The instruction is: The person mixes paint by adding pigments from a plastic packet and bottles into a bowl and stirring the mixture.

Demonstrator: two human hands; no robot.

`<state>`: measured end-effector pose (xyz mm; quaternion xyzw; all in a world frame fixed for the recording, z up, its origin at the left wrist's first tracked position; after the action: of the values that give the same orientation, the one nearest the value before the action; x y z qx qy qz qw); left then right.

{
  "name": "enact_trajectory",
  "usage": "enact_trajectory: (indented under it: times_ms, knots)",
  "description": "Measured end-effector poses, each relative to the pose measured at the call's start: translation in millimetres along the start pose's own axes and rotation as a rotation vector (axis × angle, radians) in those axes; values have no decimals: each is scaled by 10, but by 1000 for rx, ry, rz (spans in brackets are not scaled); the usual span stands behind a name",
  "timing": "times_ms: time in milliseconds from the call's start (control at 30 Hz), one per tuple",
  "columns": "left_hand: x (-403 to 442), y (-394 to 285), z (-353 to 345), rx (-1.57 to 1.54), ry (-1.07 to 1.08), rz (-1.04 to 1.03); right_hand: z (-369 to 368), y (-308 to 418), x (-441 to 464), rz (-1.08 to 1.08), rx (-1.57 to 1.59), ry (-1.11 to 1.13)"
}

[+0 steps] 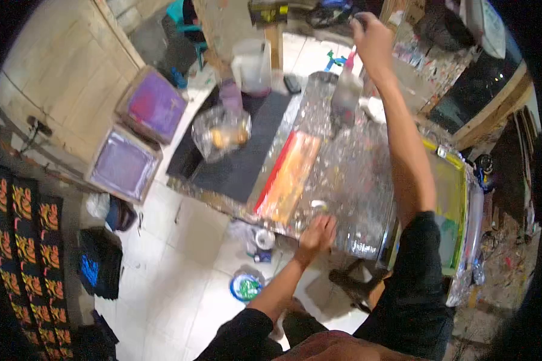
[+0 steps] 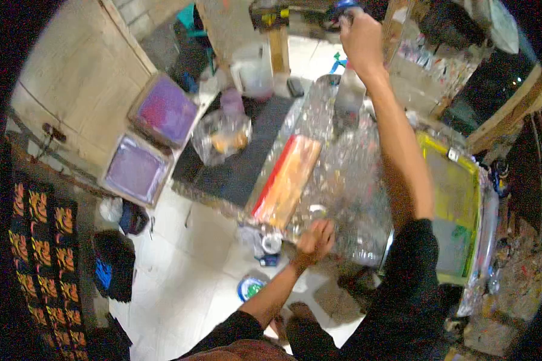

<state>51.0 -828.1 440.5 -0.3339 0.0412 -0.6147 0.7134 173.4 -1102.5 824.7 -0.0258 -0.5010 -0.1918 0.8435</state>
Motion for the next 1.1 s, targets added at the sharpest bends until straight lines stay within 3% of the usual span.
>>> enact_trajectory:
  times_ms: [67, 100, 133, 167, 233, 300, 333, 367, 400, 433, 467, 500, 533, 567, 600, 633, 667, 700, 733, 767, 833, 867, 933, 1000, 1067, 1100]
  knots:
    - [46, 2, -28, -87, 199, 41, 641, 816, -619, -579, 216, 179]
    - [-29, 97, -137, -79, -2, 0, 773, 1166, -997, -337, 499, 35]
    - [-83, 36, -28, -63, -134, -137, 942, 1290, -1455, -355, 479, 36]
    - [-171, 30, -97, -35, -191, -284, 996, 1517, -2030, -458, 682, 199]
    - [-667, -67, 348, -126, -281, -345, 1079, 1895, -3306, -636, 843, 385]
    - [-1501, 451, 581, -149, -466, -435, 708, 2639, -4649, -230, 655, 997]
    - [-1913, 892, 435, 189, -216, -158, 463, 2934, -5438, 17, 558, 1273]
    - [-2645, 1422, 608, -164, -410, 22, 75, 2832, -6280, 0, 485, 1445]
    - [-3290, 1937, 579, 41, -551, 215, -293, 2613, -7224, -23, 399, 1622]
    - [-3948, 2488, 513, 120, -537, 340, -569, 2434, -8074, -17, 375, 1722]
    - [-4553, 2930, 354, 88, -446, 699, -815, 2341, -8797, -1, 363, 1801]
    - [-5175, 3298, 156, 169, -347, 888, -938, 2303, -9470, -107, 417, 1862]
    - [-5786, 3603, -161, 92, -343, 907, -1053, 2380, -9965, -204, 479, 1922]
    - [-6371, 3817, -454, 30, -340, 930, -1171, 2600, -10258, -149, 521, 1937]
    - [-6837, 3925, -750, 47, -299, 899, -1229, 2817, -10406, -38, 534, 1807]
    - [-7065, 3942, -1002, 24, -207, 965, -1289, 2997, -10428, 48, 542, 1656]
    - [-7295, 4014, -1268, -89, -110, 1098, -1328, 3166, -10439, 54, 547, 1643]
    - [-7443, 4059, -1613, -675, -289, 1222, -1373, 3326, -10225, 32, 492, 1454]
    - [-7453, 3989, -1810, -847, -340, 1285, -1394, 3366, -10032, 12, 435, 1269]
    - [-7419, 3920, -1890, -867, -349, 1299, -1433, 3436, -10017, 13, 432, 1265]
    - [-7471, 3849, -1988, -823, -387, 1302, -1596, 3679, -10511, 59, 392, 1875]
    - [-7519, 3868, -2012, -767, -414, 1272, -1687, 3708, -10608, 82, 403, 1872]
    - [-7483, 3692, -1939, -824, -442, 1270, -1636, 3976, -10735, 540, 648, 1570]
    - [-7402, 3627, -1927, -991, -512, 1264, -1682, 4198, -10269, 560, 555, 1669]
    - [-7432, 3581, -1916, -1003, -554, 1252, -1425, 4411, -9797, 890, 947, 1074]
    - [-7506, 3543, -1997, -1058, -505, 1299, -1625, 4589, -9969, 1112, 468, 1391]
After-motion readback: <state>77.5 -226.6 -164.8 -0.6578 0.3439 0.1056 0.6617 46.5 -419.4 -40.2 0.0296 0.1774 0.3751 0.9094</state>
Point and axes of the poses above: each hand's wrist, its own x-axis towards the middle knuckle, its own z-axis out of the back of the hand, y = z × x, the point moved 8 cm from there along x, towards the middle knuckle, and after that the axes turned 8 degrees about y, right-handed, at the moved point
